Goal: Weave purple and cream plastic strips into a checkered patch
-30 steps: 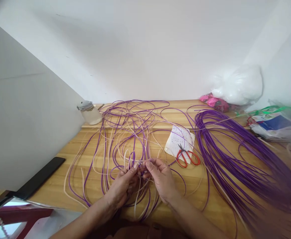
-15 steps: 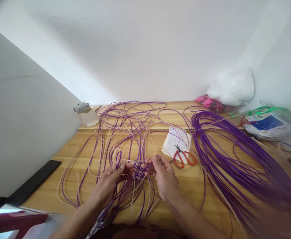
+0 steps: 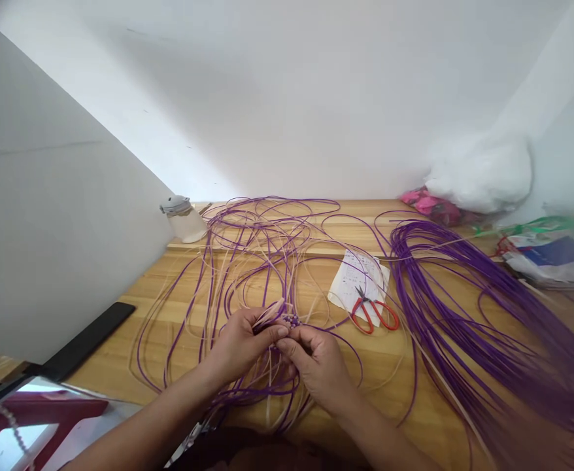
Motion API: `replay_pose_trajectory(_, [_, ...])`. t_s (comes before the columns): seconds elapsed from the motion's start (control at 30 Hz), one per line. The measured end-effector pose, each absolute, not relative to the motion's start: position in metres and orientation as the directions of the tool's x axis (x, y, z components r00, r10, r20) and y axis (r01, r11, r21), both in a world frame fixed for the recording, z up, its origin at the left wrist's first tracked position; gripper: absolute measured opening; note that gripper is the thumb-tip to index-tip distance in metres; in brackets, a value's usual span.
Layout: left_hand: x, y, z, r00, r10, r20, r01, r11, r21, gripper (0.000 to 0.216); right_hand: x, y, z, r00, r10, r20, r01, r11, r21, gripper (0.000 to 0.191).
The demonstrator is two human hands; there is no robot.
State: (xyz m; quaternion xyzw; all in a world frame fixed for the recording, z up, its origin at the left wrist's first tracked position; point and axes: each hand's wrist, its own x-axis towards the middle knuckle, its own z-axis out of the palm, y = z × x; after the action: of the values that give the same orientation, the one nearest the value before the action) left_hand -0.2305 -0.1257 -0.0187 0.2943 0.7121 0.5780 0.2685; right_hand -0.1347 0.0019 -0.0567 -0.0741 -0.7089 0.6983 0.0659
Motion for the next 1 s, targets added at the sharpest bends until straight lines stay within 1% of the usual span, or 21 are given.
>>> replay_pose_trajectory(0.1, [-0.230, -0.128, -0.022, -0.736, 0.675, 0.041, 0.273, 0.242, 0.931, 0.017, -0.134, 0.004, -0.056, -0.983, 0.182, 0.023, -0.004, 0.105, -0.994, 0.027])
replay_pose_trajectory(0.13, [-0.230, -0.129, -0.023, -0.746, 0.664, 0.059, 0.297, 0.253, 0.921, 0.016, -0.135, 0.005, -0.056, -0.985, 0.170, 0.017, 0.000, 0.097, -0.995, 0.026])
replay_pose_trajectory(0.2, [-0.229, -0.130, -0.023, -0.754, 0.653, 0.066, 0.285, 0.235, 0.929, 0.016, -0.136, 0.005, -0.056, -0.990, 0.133, -0.047, 0.046, -0.012, -0.999, 0.027])
replay_pose_trajectory(0.3, [-0.227, -0.132, -0.022, -0.759, 0.651, -0.007, 0.149, 0.184, 0.971, 0.019, -0.138, 0.002, -0.055, -0.985, 0.058, -0.166, 0.149, -0.219, -0.964, 0.032])
replay_pose_trajectory(0.4, [-0.225, -0.133, -0.026, -0.730, 0.676, -0.106, -0.025, 0.129, 0.991, 0.022, -0.134, -0.005, -0.051, -0.972, 0.026, -0.235, 0.211, -0.355, -0.911, 0.032])
replay_pose_trajectory(0.5, [-0.222, -0.132, -0.036, -0.688, 0.716, -0.119, -0.131, 0.039, 0.991, 0.023, -0.129, -0.011, -0.050, -0.938, -0.006, -0.345, 0.310, -0.454, -0.835, 0.035])
replay_pose_trajectory(0.57, [-0.222, -0.132, -0.042, -0.689, 0.719, -0.090, -0.144, -0.014, 0.990, 0.022, -0.127, -0.012, -0.051, -0.915, -0.017, -0.404, 0.371, -0.434, -0.821, 0.038])
replay_pose_trajectory(0.67, [-0.221, -0.134, -0.047, -0.712, 0.701, -0.052, -0.103, -0.031, 0.994, 0.019, -0.127, -0.011, -0.055, -0.908, 0.010, -0.419, 0.387, -0.360, -0.849, 0.042])
replay_pose_trajectory(0.73, [-0.221, -0.138, -0.045, -0.724, 0.689, -0.039, -0.037, 0.017, 0.999, 0.020, -0.128, -0.011, -0.056, -0.918, 0.040, -0.395, 0.362, -0.323, -0.874, 0.043])
replay_pose_trajectory(0.87, [-0.221, -0.150, -0.037, -0.745, 0.666, 0.015, 0.177, 0.176, 0.968, 0.018, -0.129, -0.013, -0.060, -0.937, 0.056, -0.344, 0.318, -0.264, -0.911, 0.047])
replay_pose_trajectory(0.93, [-0.221, -0.152, -0.035, -0.732, 0.679, 0.053, 0.266, 0.213, 0.940, 0.016, -0.128, -0.014, -0.064, -0.945, 0.033, -0.326, 0.307, -0.258, -0.916, 0.049])
replay_pose_trajectory(1.0, [-0.219, -0.151, -0.034, -0.720, 0.691, 0.059, 0.292, 0.225, 0.930, 0.016, -0.125, -0.016, -0.068, -0.947, -0.012, -0.320, 0.311, -0.274, -0.910, 0.049])
